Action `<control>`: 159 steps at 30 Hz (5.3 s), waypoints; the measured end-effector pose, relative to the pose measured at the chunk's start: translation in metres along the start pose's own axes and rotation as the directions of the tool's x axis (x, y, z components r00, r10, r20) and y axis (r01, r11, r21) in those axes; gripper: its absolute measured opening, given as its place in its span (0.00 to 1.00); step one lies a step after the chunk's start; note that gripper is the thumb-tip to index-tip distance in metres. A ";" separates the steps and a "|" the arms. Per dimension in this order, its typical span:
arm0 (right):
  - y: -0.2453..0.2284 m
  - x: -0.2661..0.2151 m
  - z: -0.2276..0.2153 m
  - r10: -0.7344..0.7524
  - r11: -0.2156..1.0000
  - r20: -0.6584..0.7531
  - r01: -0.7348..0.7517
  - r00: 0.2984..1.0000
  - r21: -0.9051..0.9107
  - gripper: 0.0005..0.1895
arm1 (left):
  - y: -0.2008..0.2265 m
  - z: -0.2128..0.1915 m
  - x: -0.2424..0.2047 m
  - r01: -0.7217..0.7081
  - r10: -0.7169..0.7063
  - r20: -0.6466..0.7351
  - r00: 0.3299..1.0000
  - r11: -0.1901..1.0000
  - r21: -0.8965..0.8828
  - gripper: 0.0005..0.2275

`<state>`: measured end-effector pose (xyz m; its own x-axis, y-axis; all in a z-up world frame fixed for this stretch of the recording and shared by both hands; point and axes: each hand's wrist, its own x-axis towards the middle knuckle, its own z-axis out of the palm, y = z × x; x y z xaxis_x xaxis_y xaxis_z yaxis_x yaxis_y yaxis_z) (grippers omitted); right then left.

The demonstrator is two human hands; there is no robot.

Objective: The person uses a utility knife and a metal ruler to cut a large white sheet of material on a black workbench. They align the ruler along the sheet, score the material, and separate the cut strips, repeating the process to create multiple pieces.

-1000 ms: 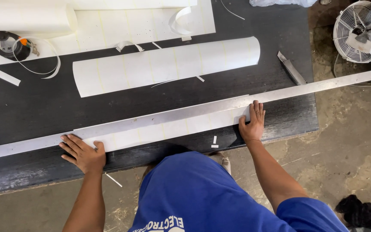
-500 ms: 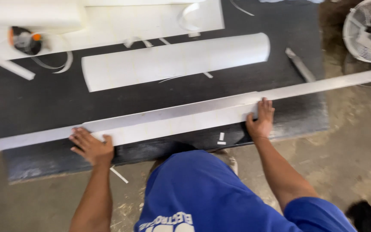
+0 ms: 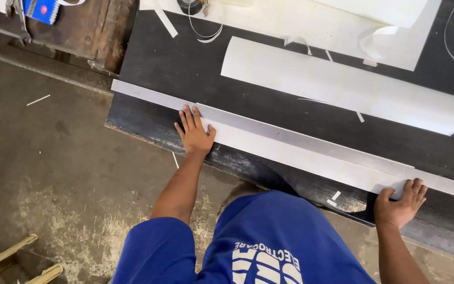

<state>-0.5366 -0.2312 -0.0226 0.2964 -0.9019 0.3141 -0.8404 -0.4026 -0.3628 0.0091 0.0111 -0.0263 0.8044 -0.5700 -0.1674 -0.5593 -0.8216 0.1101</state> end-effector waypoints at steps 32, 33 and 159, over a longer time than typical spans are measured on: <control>0.011 -0.004 0.005 -0.037 0.997 -0.070 0.033 0.997 -0.063 0.26 | 0.020 -0.028 0.005 -0.037 0.032 -0.111 0.993 0.998 -0.047 0.37; 0.014 -0.004 0.017 -0.034 0.997 -0.079 0.029 0.996 -0.065 0.26 | 0.018 -0.027 0.012 -0.046 0.040 -0.117 0.992 0.998 -0.050 0.37; -0.320 0.174 0.095 -0.906 0.362 0.408 0.707 0.114 0.607 0.17 | 0.160 0.012 -0.054 0.072 -0.087 -0.118 0.989 0.990 -0.124 0.34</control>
<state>-0.1733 -0.2742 0.0649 0.9801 0.1982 0.0069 0.1808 -0.8786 -0.4420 -0.1265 -0.0893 -0.0116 0.8680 -0.4929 -0.0595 -0.4705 -0.8550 0.2183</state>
